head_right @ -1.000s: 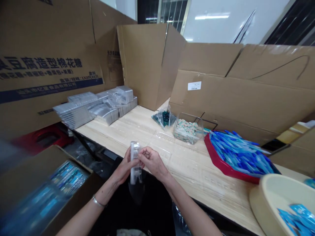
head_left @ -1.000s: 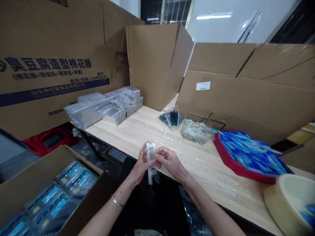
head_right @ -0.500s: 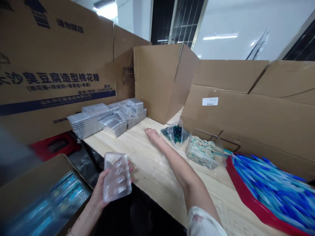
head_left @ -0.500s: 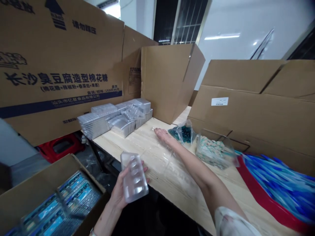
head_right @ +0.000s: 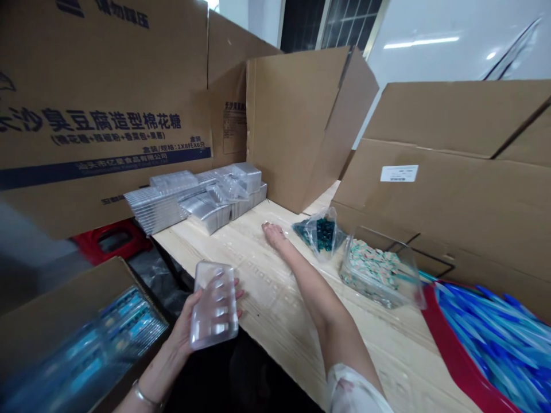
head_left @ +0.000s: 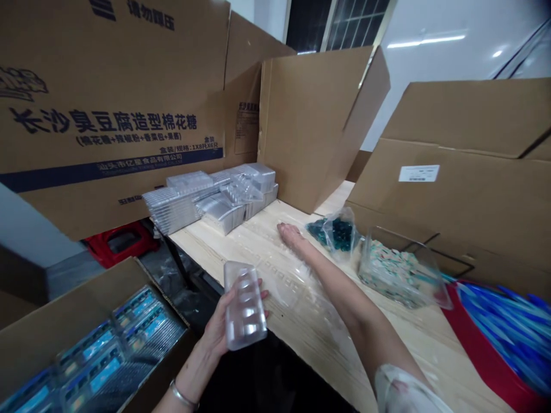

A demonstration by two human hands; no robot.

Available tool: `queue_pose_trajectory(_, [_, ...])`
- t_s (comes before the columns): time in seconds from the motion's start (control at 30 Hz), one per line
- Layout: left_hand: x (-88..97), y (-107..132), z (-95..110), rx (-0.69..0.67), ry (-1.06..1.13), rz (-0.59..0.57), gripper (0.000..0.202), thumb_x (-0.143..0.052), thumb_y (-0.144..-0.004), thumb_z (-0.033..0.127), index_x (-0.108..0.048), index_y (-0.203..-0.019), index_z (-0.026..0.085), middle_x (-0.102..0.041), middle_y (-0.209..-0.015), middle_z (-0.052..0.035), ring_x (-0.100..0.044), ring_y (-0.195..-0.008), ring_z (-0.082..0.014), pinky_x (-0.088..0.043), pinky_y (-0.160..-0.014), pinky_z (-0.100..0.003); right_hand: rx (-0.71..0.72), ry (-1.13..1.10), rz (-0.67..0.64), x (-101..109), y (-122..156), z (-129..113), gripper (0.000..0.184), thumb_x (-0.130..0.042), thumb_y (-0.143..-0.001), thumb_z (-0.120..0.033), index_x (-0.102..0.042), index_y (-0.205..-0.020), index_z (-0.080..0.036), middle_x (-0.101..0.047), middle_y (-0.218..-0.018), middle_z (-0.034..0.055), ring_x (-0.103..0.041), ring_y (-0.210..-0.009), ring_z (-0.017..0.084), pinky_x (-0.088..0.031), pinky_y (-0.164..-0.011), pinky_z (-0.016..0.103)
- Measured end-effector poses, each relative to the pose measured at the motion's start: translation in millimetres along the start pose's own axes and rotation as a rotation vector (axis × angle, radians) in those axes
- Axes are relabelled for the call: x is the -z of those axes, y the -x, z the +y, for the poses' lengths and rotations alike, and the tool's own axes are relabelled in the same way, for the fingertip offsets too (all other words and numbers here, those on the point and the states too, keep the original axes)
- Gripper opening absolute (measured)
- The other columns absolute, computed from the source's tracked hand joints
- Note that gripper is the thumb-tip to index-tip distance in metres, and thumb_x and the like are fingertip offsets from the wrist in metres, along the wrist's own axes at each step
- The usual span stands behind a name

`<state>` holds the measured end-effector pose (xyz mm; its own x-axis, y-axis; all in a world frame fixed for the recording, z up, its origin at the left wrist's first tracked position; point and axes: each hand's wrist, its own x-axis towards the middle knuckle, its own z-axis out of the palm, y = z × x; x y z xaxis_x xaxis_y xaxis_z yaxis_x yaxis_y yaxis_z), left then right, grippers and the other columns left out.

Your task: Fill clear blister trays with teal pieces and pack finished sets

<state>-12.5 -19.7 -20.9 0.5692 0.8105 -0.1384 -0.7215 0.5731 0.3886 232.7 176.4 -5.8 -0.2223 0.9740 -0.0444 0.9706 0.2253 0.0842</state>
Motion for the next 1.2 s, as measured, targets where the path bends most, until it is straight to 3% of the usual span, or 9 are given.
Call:
queue_pose_trajectory(0.2, [-18.8,-2,-5,0.051,0.055,-0.014,0.048,-0.050,-0.080,0.038,-0.053,-0.121,0.014,-0.050,-0.131,-0.0127,-0.036,-0.126,-0.0363,-0.032,-0.098,-0.061,0.002,-0.104,0.036,12,11,-10,0.026,-0.035,-0.088,-0.011,-0.058,-0.100,-0.010,-0.059,-0.108,0.0161,-0.055,-0.097,0.020,-0.039,-0.079,0.025])
queue_pose_trajectory(0.33, [-27.2,-1,7,0.013,0.078,0.049,0.048,-0.050,-0.078,0.039,-0.054,-0.119,0.015,-0.060,-0.117,-0.0131,-0.050,-0.114,-0.0345,-0.040,-0.092,-0.057,0.063,-0.232,0.135,27,48,-27,0.026,-0.034,-0.091,-0.021,-0.057,-0.100,-0.013,-0.060,-0.107,0.0113,-0.055,-0.096,0.017,-0.040,-0.081,0.026])
queue_pose_trajectory(0.43, [-28.4,-10,17,-0.074,0.016,0.232,0.036,-0.054,-0.074,0.031,-0.061,-0.104,0.012,-0.068,-0.094,-0.0107,-0.062,-0.094,-0.0282,-0.047,-0.085,-0.045,0.079,-0.727,0.163,36,101,-47,0.029,-0.043,-0.088,-0.037,-0.056,-0.101,-0.015,-0.061,-0.091,0.0068,-0.059,-0.079,0.015,-0.046,-0.070,0.026])
queue_pose_trajectory(0.53, [-29.6,-26,16,-0.148,-0.137,0.368,0.025,-0.057,-0.071,0.024,-0.061,-0.092,0.011,-0.067,-0.079,-0.0072,-0.064,-0.074,-0.0212,-0.050,-0.075,-0.036,0.058,-1.324,-0.015,38,157,-69,0.052,-0.048,-0.082,-0.048,-0.037,-0.123,-0.018,-0.058,-0.088,0.0032,-0.060,-0.065,0.014,-0.049,-0.053,0.026])
queue_pose_trajectory(0.73, [-41.3,-44,10,-0.322,-0.653,0.235,0.040,-0.072,-0.065,0.025,-0.054,-0.100,0.015,-0.066,-0.082,-0.0037,-0.062,-0.069,-0.0153,-0.049,-0.064,-0.025,-0.063,-1.629,0.090,43,209,-79,0.065,-0.061,-0.073,-0.046,-0.031,-0.126,-0.021,-0.053,-0.081,-0.0025,-0.055,-0.051,0.009,-0.047,-0.047,0.025])
queue_pose_trajectory(0.8, [-51.5,-52,32,-0.375,-0.696,0.204,0.040,-0.072,-0.065,0.026,-0.054,-0.099,0.016,-0.066,-0.086,-0.0046,-0.062,-0.070,-0.0157,-0.050,-0.065,-0.027,-0.074,-1.621,0.138,48,214,-73,0.065,-0.059,-0.074,-0.048,-0.031,-0.126,-0.020,-0.054,-0.088,0.0008,-0.057,-0.053,0.010,-0.047,-0.048,0.026])
queue_pose_trajectory(0.9, [-74.4,-77,90,-0.611,-0.698,0.270,0.031,-0.069,-0.066,0.016,-0.055,-0.094,0.016,-0.067,-0.086,-0.0034,-0.063,-0.070,-0.0142,-0.051,-0.069,-0.028,-0.052,-1.558,0.170,53,224,-63,0.063,-0.060,-0.071,-0.053,-0.040,-0.119,-0.018,-0.055,-0.095,0.0056,-0.058,-0.056,0.011,-0.047,-0.047,0.026])
queue_pose_trajectory(1.03, [-111.6,-136,166,-0.594,-0.800,0.357,0.019,-0.060,-0.066,0.000,-0.057,-0.080,0.013,-0.065,-0.069,-0.0027,-0.062,-0.063,-0.0141,-0.052,-0.067,-0.030,-0.094,-1.493,0.159,44,245,-52,0.058,-0.060,-0.067,-0.060,-0.053,-0.104,-0.016,-0.059,-0.090,0.0066,-0.056,-0.053,0.011,-0.046,-0.047,0.026])
queue_pose_trajectory(1.2, [-148.1,-222,200,-0.651,-0.942,0.373,0.005,-0.059,-0.073,0.004,-0.057,-0.076,0.008,-0.059,-0.062,-0.0021,-0.058,-0.058,-0.0119,-0.051,-0.062,-0.029,-0.245,-1.408,0.082,8,270,-34,0.055,-0.053,-0.070,-0.064,-0.062,-0.099,-0.017,-0.058,-0.054,0.0010,-0.056,-0.049,0.014,-0.047,-0.048,0.025])
